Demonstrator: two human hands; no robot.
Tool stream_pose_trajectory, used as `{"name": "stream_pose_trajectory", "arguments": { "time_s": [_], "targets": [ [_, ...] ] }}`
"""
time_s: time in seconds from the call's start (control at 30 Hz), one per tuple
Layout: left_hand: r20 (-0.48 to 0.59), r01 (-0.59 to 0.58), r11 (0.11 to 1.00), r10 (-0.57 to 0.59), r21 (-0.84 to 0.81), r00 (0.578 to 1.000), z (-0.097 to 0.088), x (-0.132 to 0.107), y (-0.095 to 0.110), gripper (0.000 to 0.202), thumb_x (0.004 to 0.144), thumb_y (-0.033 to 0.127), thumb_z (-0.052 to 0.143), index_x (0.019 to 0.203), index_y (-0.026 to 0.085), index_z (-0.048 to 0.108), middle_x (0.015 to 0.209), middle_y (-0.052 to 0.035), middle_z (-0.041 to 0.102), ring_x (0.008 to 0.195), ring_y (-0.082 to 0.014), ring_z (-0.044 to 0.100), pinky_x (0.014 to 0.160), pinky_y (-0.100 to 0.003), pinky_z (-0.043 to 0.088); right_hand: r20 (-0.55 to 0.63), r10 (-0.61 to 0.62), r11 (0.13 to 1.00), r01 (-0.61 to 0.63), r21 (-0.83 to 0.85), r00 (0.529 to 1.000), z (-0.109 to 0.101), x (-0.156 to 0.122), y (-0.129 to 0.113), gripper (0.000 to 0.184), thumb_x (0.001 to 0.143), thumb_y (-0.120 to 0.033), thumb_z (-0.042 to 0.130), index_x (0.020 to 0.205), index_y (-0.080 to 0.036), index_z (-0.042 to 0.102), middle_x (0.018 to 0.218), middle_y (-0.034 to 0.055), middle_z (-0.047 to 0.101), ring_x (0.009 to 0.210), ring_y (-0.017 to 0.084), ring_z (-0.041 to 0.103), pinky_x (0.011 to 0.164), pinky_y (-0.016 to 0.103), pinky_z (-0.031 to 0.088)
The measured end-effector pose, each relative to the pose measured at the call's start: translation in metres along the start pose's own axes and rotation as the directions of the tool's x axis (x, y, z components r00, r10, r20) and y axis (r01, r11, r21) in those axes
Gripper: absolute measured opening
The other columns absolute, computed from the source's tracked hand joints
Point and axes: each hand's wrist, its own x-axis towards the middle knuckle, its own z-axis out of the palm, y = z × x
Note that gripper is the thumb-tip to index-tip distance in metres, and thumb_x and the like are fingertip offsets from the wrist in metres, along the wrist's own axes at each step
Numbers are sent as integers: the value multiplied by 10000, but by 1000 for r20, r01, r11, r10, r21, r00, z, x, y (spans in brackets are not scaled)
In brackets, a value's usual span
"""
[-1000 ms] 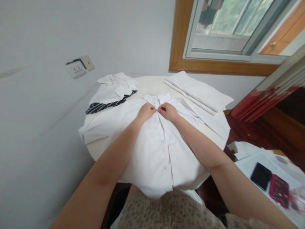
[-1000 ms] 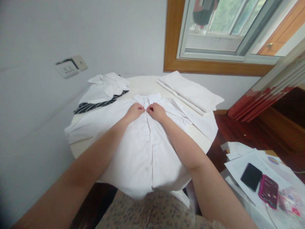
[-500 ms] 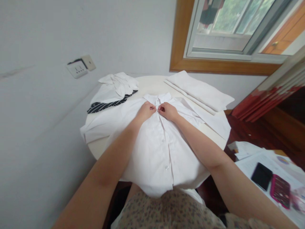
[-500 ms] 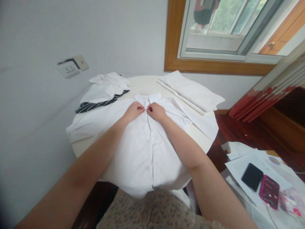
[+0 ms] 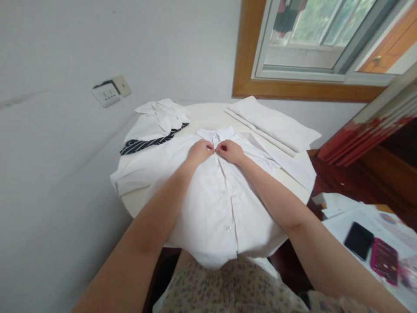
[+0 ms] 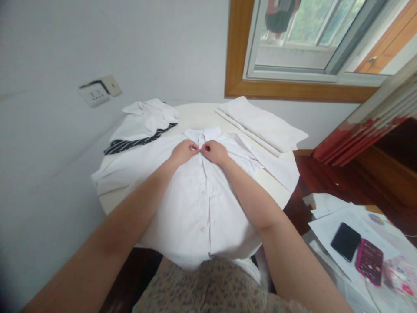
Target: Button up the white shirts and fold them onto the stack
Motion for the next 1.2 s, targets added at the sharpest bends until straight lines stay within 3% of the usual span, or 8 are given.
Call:
{"name": "stream_pose_trajectory", "arguments": {
  "time_s": [0.17, 0.37, 0.67, 1.2],
  "targets": [
    [3, 8, 1000, -8, 0, 1000, 2, 0, 1, 187, 812, 290, 643, 949, 211, 742, 1046, -50, 696, 894, -178, 628, 801, -270, 464, 20, 57, 998, -57, -1, 998, 1, 5, -1, 263, 915, -353, 529, 949, -199, 739, 906, 36, 719, 797, 156, 604, 667, 239, 385],
    [-15, 14, 1000, -14, -2, 1000, 5, -1, -2, 205, 805, 295, 630, 966, 220, 734, 1061, -44, 701, 911, -183, 632, 805, -270, 465, 38, 41, 999, -42, 13, 998, 0, 7, 1, 268, 918, -361, 534, 941, -198, 746, 877, 31, 720, 777, 147, 601, 651, 229, 374],
    [51, 41, 984, -33, -171, 998, 2, 3, -4, 206, 782, 246, 629, 946, 192, 742, 920, -35, 746, 833, -175, 656, 739, -252, 470, 73, 59, 995, -65, 72, 996, -3, 7, 3, 236, 891, -312, 556, 961, -201, 752, 867, 17, 725, 763, 139, 602, 661, 220, 390],
    [58, 90, 986, -83, -141, 995, 2, 4, 0, 226, 811, 293, 632, 951, 168, 758, 956, -69, 754, 877, -205, 668, 783, -275, 481, 26, 53, 998, -54, 32, 998, 0, 3, -3, 196, 869, -290, 563, 935, -199, 723, 897, 23, 706, 795, 147, 610, 683, 226, 424]
  ]
}}
